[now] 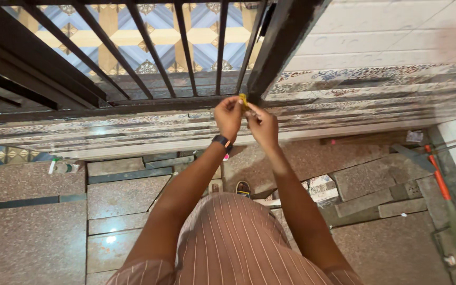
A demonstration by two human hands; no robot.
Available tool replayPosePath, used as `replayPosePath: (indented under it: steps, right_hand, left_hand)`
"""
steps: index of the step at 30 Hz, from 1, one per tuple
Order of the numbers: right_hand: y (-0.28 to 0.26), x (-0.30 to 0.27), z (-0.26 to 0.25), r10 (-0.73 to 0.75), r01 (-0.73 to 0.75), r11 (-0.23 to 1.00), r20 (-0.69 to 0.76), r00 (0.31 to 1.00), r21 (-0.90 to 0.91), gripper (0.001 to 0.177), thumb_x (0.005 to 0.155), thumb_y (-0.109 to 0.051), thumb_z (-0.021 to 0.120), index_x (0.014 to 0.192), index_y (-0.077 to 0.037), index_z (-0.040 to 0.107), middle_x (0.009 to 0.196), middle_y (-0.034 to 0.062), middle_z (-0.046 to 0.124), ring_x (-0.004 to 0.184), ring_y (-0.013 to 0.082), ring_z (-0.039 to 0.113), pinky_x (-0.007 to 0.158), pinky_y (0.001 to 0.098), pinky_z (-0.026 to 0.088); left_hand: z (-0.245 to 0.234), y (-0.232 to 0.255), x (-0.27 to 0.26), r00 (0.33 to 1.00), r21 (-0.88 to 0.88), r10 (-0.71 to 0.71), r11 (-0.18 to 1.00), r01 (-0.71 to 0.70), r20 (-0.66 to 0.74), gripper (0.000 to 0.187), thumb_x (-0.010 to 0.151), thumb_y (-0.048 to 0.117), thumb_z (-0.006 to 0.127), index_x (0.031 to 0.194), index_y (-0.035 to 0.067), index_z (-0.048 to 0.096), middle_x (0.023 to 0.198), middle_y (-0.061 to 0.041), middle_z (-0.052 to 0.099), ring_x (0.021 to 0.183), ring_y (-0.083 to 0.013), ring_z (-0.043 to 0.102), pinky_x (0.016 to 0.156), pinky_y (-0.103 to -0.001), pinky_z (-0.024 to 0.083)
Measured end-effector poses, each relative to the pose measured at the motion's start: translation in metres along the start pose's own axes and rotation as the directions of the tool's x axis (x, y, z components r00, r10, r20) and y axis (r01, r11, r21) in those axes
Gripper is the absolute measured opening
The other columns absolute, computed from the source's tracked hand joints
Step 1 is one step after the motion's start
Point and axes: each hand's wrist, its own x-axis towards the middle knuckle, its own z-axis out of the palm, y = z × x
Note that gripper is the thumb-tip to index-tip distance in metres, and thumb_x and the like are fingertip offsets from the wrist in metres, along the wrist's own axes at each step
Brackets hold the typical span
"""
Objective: The person cleans a metal window grille using a yellow cloth. They wipe the vertical and horizontal bars of the grille, moving the cloth along the metal surfaces to remove dirt.
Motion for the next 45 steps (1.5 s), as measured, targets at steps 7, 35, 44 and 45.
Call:
replayPosePath:
  steps: [7,35,44,45]
  right_hand:
    - [-0.006,0.009,-0.060,0.005,-0.013,0.997,-0.096,0.995,-0.074,0.038,0.095,-0.011,0.074,0.132,-0.006,0.071,0.073,0.0040,0.071,0.059,0.0037,0.053,0.054,0.0223,0.042]
    - [-0.012,0.148,-0.150,-0.919,0.437,0.171,0.017,0.393,-0.883,0.061,0.113,-0.047,0.045,0.168,-0.026,0.028,0.174,0.0136,0.012,0.162,0.0372,0.005,0.129,0.0621,0.000]
    - [-0.019,0.147,-0.146,-0.922,0.416,0.171,0.004,0.387,-0.893,0.063,0.111,-0.046,0.044,0.168,-0.024,0.027,0.173,0.0154,0.013,0.161,0.0396,0.008,0.128,0.0645,0.004]
    - [-0.020,0.148,-0.145,-0.925,0.414,0.172,-0.002,0.380,-0.894,0.063,0.111,-0.046,0.043,0.167,-0.024,0.027,0.173,0.0156,0.014,0.161,0.0399,0.009,0.128,0.0646,0.005]
  left_hand:
    - [0.034,0.024,-0.010,0.971,0.511,0.193,0.854,-0.097,-0.139,0.017,0.093,0.012,0.071,0.104,0.000,0.076,0.088,-0.016,0.078,0.076,-0.0202,0.076,0.074,-0.033,0.058]
    - [0.083,0.013,-0.012,0.947,0.320,0.223,0.937,-0.142,-0.233,0.036,0.096,0.000,0.060,0.132,-0.002,0.066,0.116,-0.018,0.076,0.104,-0.0199,0.073,0.092,-0.032,0.055]
    - [0.087,0.105,-0.024,0.863,0.482,0.505,0.747,-0.457,0.036,0.051,0.093,-0.002,0.060,0.142,0.014,0.060,0.120,-0.024,0.070,0.096,-0.0330,0.075,0.080,-0.037,0.058]
    - [0.082,0.098,-0.026,0.844,0.491,0.534,0.724,-0.485,0.046,0.050,0.093,0.000,0.062,0.141,0.013,0.060,0.118,-0.024,0.070,0.098,-0.0359,0.074,0.080,-0.038,0.058]
